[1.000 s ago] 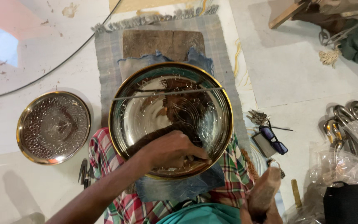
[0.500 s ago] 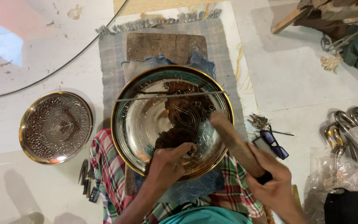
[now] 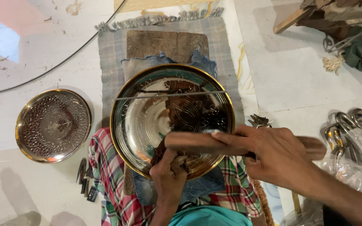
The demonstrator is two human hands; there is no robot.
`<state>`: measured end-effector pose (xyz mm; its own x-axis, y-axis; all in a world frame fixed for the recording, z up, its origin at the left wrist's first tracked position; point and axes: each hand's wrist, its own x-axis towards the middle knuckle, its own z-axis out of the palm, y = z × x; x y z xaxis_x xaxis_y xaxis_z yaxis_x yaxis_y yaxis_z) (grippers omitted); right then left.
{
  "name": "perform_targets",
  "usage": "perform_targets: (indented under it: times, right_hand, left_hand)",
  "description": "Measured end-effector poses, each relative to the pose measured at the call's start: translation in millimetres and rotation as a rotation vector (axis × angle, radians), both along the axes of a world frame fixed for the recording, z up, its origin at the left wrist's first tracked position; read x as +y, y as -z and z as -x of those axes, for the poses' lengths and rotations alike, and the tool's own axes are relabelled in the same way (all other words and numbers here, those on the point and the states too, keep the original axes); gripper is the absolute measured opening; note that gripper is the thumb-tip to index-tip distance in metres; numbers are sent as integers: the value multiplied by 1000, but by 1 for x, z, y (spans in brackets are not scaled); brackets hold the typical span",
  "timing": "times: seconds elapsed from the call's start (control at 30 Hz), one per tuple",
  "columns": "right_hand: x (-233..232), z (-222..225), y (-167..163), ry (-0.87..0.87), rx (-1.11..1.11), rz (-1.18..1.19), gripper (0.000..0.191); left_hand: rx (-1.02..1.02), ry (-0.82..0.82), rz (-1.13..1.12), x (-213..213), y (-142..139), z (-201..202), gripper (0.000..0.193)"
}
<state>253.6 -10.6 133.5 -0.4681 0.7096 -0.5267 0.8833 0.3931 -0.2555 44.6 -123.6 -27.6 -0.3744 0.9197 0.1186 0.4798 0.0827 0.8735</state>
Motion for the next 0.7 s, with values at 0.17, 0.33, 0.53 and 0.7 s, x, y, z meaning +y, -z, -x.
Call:
perform_targets:
  times: [0.17, 0.33, 0.53, 0.7]
  right_hand:
    - [-2, 5, 13, 173, 366, 12, 95]
    - [-10, 2, 27, 249, 588, -38, 88]
    - [-1, -6, 23, 149, 745, -82, 87]
    - [-1, -5, 25, 277, 539, -112, 92]
  left_hand:
    - [-69, 51, -79, 8, -4, -1, 33]
    - [-71, 88, -13, 7, -12, 2, 43]
    - [-118, 91, 39, 9, -7, 2, 43]
    - [-125, 142, -72, 9, -4, 2, 42]
